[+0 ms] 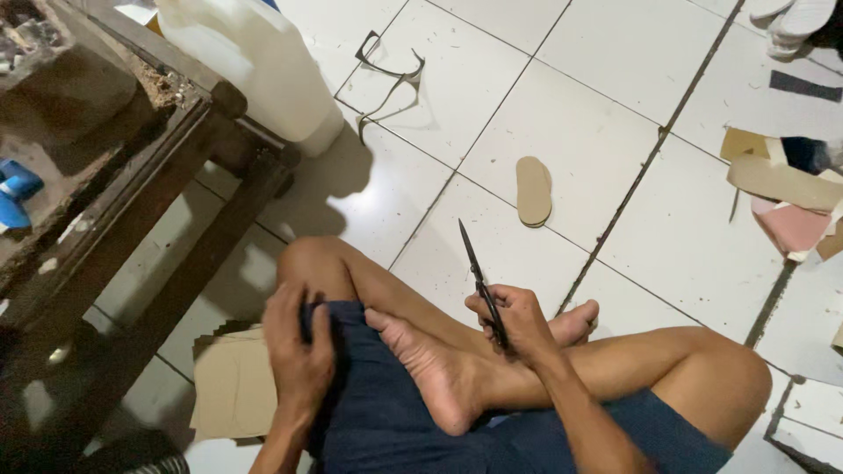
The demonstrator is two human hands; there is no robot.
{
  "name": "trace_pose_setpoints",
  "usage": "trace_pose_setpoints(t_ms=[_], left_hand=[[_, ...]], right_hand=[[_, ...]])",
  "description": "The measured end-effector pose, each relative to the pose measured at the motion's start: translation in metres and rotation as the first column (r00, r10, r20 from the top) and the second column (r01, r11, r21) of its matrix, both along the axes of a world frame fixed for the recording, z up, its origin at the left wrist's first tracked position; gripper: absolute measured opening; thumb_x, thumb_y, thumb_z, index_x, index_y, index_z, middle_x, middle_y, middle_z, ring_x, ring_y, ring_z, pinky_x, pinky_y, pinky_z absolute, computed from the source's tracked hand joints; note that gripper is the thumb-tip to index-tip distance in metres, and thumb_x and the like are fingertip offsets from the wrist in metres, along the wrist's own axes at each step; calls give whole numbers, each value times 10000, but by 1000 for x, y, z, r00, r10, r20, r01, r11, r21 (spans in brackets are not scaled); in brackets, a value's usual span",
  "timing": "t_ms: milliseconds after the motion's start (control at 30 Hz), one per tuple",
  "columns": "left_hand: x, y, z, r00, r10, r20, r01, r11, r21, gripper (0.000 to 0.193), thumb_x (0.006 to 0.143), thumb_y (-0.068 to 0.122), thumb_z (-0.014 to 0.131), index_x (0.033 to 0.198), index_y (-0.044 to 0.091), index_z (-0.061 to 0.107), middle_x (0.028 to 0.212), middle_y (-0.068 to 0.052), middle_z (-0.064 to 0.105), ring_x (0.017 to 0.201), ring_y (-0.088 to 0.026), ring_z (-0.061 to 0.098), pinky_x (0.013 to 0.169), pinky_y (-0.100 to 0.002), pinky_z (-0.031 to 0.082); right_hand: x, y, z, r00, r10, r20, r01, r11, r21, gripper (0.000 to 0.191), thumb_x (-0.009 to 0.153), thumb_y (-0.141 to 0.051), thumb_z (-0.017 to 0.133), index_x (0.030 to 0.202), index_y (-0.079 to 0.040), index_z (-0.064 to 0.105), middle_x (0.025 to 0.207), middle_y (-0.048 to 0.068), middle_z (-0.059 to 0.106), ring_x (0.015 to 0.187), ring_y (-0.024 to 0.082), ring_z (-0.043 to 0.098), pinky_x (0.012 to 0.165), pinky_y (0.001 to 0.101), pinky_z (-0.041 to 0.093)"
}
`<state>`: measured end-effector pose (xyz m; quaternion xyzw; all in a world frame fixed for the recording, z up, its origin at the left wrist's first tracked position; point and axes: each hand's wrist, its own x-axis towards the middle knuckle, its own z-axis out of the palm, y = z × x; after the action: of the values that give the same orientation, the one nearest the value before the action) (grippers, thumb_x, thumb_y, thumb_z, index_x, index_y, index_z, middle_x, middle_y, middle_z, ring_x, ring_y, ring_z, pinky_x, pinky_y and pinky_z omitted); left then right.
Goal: The person sits cross-legged on the floor and cuts insole shapes from a sheet of stiff board using large scissors, following a drawn outline. They trim the edges of each cut insole, set finished pieces on the floor, and pick up new sheets to continue cutting.
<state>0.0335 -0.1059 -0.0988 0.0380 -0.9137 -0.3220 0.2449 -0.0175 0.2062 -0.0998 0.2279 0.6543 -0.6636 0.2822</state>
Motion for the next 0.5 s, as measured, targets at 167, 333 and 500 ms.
trace_pose_setpoints(t_ms=[167, 333, 500], left_hand=[[55, -93, -36, 913, 309, 265, -114, 820, -561, 561, 885, 319, 678, 1392, 96, 589, 1415, -218, 560, 1335, -426, 495, 1078, -562, 347], [59, -123, -52, 793, 357, 494, -14, 820, -572, 737, 800, 505, 727, 1452, 206, 558, 1455, -208, 493, 1345, -417, 435, 1076, -548, 335], [32, -123, 18, 884, 278, 376, -198, 951, -236, 781, 815, 479, 775, 1480, 154, 524, 1450, -192, 493, 1344, -374, 464, 1118, -503, 397]], right_hand=[[4, -14, 5, 994, -22, -106, -14, 943, -333, 309, 944, -285, 692, 791, -18, 668, 577, 37, 553, 434, 116, 516, 368, 263, 370], [20, -6, 3, 991, -123, -60, 73, 846, -528, 384, 955, -402, 628, 882, -26, 659, 585, 42, 543, 418, 135, 514, 352, 260, 357], [42, 3, 2, 964, -174, -201, 20, 802, -598, 383, 997, -368, 651, 956, 11, 685, 624, 37, 557, 478, 121, 547, 410, 237, 395]])
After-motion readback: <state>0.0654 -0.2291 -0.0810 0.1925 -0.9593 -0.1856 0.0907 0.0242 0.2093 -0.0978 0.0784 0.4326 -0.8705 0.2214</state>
